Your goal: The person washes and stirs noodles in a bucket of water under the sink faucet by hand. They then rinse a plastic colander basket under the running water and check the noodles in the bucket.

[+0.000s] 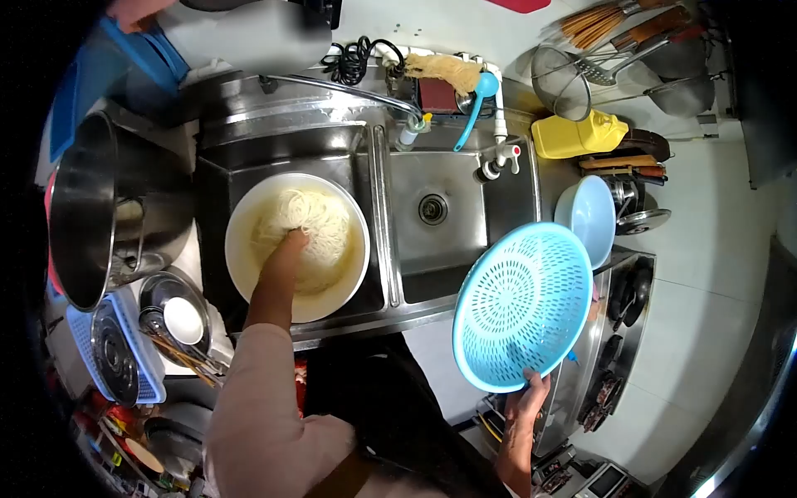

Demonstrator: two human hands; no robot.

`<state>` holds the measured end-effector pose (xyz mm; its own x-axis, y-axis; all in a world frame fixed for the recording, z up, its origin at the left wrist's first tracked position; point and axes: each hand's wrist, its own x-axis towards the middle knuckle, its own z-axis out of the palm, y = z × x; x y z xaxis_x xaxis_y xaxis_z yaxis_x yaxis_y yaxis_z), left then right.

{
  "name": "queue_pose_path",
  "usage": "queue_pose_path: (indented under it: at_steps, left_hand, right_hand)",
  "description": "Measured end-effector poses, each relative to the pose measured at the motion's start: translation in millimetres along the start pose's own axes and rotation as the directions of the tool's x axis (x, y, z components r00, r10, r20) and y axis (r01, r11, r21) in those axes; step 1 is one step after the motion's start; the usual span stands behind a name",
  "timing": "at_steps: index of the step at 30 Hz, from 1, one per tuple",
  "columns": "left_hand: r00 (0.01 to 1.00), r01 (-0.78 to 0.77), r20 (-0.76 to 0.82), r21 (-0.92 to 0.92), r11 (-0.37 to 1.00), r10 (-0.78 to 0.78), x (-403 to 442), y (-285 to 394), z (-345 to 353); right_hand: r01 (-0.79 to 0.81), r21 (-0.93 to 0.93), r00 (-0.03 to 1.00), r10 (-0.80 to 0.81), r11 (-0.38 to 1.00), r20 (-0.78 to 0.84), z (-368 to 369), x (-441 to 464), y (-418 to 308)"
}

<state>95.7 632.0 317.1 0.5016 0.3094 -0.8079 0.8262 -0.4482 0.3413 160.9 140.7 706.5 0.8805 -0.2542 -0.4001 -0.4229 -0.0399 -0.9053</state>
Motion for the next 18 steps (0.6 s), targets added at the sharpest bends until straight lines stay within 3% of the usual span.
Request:
queue_pose_path:
  at_steps: [6, 8, 10, 14, 18]
  left_hand:
    - [0.996, -0.017, -0.09, 0.094, 0.995, 0.026, 20, -48, 53]
    - [0.991, -0.066, -0.116, 0.059, 0.996, 0.072, 14, -57, 46]
    - [0.982, -0.131, -0.143, -0.022, 0.991, 0.126, 2, -59, 26]
    - [0.954, -0.286, -0.172, -0.275, 0.918, 0.246, -28, -58, -19]
    - [0.904, -0.424, -0.19, -0.506, 0.751, 0.382, -70, -45, -66]
  right_hand:
    - [-0.024, 0.038, 0.999, 0.025, 0.999, -0.043, 1, -13, 2]
    - [-0.075, 0.051, 0.997, 0.073, 0.996, 0.029, -14, -3, 13]
    - [-0.157, 0.236, 0.984, 0.131, 0.959, 0.12, -11, 5, 17]
    - [-0.119, 0.237, 0.977, 0.071, 0.964, 0.203, 22, 4, 11]
    - [-0.123, 0.22, 0.962, 0.061, 0.968, 0.268, 37, 13, 13]
